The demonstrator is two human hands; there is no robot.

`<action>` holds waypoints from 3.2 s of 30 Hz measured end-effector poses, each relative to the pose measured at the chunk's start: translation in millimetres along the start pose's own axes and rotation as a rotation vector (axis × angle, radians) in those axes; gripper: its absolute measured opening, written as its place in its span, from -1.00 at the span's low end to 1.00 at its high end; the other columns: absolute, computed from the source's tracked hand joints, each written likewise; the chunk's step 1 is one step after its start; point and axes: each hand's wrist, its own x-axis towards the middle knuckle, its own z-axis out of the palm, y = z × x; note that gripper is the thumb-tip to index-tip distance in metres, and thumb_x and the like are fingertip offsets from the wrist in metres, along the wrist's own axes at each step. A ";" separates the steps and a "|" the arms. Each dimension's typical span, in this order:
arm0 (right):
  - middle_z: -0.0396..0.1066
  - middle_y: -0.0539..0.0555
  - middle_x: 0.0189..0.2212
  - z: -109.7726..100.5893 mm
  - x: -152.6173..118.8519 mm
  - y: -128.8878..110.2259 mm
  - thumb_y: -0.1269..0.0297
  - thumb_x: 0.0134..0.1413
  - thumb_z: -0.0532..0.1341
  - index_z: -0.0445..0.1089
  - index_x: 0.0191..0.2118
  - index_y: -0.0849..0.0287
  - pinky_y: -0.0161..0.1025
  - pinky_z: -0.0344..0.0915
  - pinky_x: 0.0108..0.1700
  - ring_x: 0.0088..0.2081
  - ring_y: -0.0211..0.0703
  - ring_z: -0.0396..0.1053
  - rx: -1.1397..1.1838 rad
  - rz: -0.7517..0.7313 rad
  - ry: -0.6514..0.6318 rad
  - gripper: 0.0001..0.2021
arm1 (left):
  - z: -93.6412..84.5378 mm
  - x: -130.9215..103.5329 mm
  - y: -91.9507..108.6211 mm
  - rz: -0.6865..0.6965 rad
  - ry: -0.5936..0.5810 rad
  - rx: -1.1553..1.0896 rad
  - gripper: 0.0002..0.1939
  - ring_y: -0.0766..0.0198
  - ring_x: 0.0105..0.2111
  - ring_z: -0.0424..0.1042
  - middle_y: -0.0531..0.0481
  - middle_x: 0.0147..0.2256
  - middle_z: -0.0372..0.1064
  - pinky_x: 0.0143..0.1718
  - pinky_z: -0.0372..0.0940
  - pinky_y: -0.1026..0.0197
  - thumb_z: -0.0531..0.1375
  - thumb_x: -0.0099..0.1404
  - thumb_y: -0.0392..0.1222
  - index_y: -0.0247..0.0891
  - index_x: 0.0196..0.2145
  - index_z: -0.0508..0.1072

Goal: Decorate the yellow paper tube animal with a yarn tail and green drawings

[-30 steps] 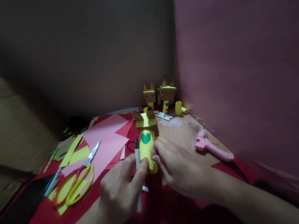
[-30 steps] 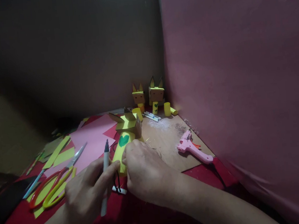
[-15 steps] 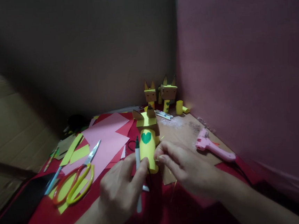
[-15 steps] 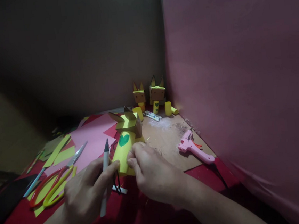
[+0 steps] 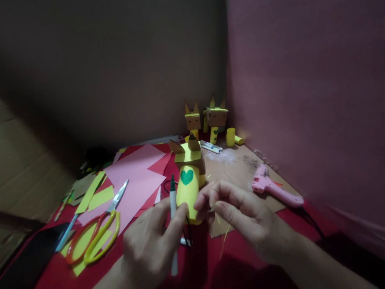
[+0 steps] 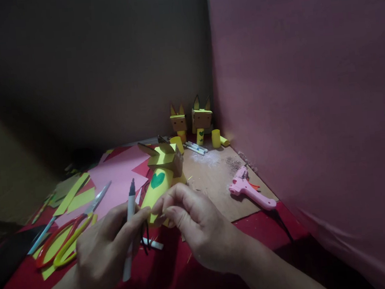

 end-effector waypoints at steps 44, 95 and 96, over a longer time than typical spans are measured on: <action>0.42 0.02 -0.40 6.6 -8.0 21.7 0.36 0.22 0.21 0.49 -0.26 0.12 -0.13 0.37 -0.14 -0.26 -0.12 0.42 -0.390 0.009 0.213 -0.90 | -1.8 -1.2 4.6 -0.084 0.039 -0.007 -0.81 0.22 -0.33 0.52 -0.14 -0.13 0.46 -0.39 0.35 0.23 0.15 0.50 -0.34 -0.28 0.02 0.47; 0.40 0.10 -0.28 12.6 18.6 4.5 0.42 0.29 0.12 0.35 -0.18 0.17 -0.12 0.30 -0.18 -0.23 -0.09 0.36 -0.692 -0.130 0.086 -0.92 | -2.2 -0.7 4.4 -0.037 -0.016 -0.035 -0.73 0.21 -0.38 0.45 -0.22 -0.12 0.48 -0.45 0.29 0.20 0.03 0.54 -0.32 -0.28 0.06 0.47; 0.40 0.09 -0.29 12.7 18.7 5.4 0.43 0.28 0.13 0.35 -0.21 0.17 -0.12 0.29 -0.19 -0.26 -0.11 0.35 -0.714 -0.152 0.079 -0.93 | -1.9 -0.7 4.3 -0.034 -0.011 -0.036 -0.73 0.21 -0.38 0.45 -0.22 -0.12 0.48 -0.45 0.29 0.20 0.03 0.54 -0.32 -0.29 0.06 0.47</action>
